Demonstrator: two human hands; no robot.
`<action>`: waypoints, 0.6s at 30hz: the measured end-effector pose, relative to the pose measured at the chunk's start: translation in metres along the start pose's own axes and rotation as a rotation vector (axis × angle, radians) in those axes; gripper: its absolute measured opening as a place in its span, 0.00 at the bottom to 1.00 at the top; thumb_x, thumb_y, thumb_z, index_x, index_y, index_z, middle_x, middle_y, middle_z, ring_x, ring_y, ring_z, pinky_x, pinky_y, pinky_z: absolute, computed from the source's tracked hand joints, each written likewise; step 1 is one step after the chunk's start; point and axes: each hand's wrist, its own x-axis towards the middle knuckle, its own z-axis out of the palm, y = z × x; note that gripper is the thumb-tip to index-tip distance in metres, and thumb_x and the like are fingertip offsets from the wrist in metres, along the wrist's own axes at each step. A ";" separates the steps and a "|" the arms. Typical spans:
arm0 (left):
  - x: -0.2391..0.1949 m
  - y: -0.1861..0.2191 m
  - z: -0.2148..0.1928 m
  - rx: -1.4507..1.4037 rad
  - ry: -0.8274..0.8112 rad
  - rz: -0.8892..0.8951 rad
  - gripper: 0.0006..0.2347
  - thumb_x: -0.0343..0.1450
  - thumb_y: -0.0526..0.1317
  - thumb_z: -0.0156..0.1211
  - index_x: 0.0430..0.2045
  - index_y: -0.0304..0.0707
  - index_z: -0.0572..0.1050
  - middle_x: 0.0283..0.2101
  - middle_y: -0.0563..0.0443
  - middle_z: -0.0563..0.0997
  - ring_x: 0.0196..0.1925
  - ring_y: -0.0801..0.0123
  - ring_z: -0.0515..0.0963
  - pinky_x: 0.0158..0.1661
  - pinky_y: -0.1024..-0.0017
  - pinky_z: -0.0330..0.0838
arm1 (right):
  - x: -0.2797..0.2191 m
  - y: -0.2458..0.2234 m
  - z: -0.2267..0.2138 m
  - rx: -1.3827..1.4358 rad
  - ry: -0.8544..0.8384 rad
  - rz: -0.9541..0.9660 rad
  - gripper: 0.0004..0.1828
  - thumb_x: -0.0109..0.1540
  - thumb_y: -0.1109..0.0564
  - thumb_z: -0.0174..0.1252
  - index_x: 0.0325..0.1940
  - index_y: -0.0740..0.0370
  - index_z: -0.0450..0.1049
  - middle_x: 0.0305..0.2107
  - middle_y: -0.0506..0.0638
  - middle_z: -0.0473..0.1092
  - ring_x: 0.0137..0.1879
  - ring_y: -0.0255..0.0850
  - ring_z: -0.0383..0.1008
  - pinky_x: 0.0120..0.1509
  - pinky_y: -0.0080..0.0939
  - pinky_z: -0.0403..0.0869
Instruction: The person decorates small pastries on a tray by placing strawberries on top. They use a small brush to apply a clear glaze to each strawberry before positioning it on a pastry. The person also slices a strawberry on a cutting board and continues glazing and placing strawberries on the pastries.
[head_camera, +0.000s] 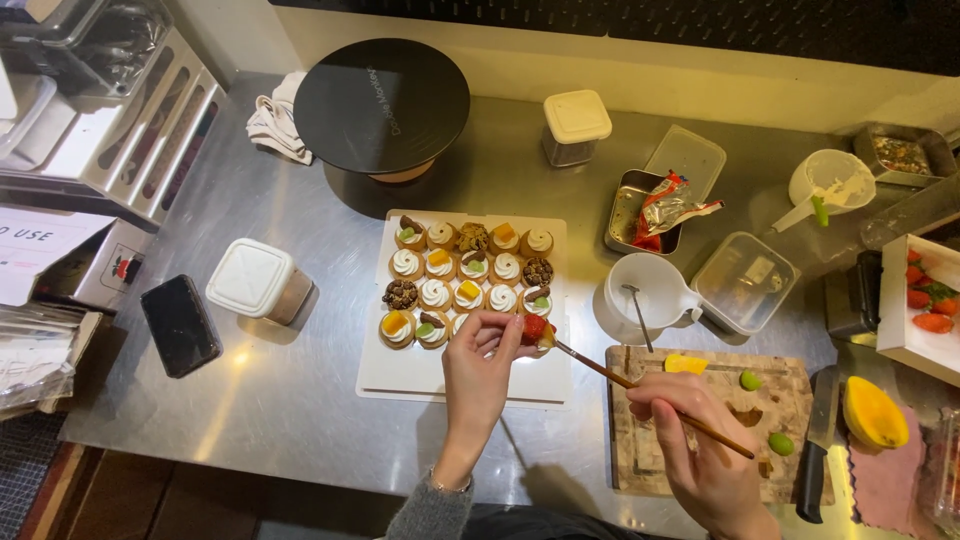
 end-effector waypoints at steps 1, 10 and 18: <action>0.000 -0.001 0.000 -0.001 -0.001 -0.001 0.05 0.78 0.35 0.70 0.40 0.30 0.84 0.40 0.35 0.94 0.38 0.55 0.97 0.41 0.69 0.96 | -0.001 0.000 -0.001 -0.002 -0.001 0.001 0.12 0.77 0.60 0.51 0.53 0.65 0.81 0.41 0.54 0.83 0.42 0.42 0.86 0.50 0.38 0.85; 0.002 0.005 -0.002 0.135 0.009 -0.036 0.04 0.79 0.37 0.71 0.42 0.37 0.85 0.43 0.43 0.97 0.43 0.62 0.98 0.47 0.71 0.96 | 0.004 -0.013 0.007 0.116 0.146 0.033 0.10 0.70 0.67 0.59 0.51 0.67 0.85 0.44 0.58 0.87 0.50 0.46 0.91 0.61 0.42 0.90; 0.005 0.000 -0.008 -0.019 0.021 0.089 0.04 0.78 0.34 0.70 0.41 0.30 0.84 0.43 0.37 0.95 0.43 0.57 0.97 0.44 0.70 0.96 | 0.007 -0.013 0.000 -0.001 0.083 0.035 0.09 0.66 0.68 0.61 0.45 0.65 0.86 0.42 0.56 0.86 0.50 0.46 0.90 0.60 0.43 0.87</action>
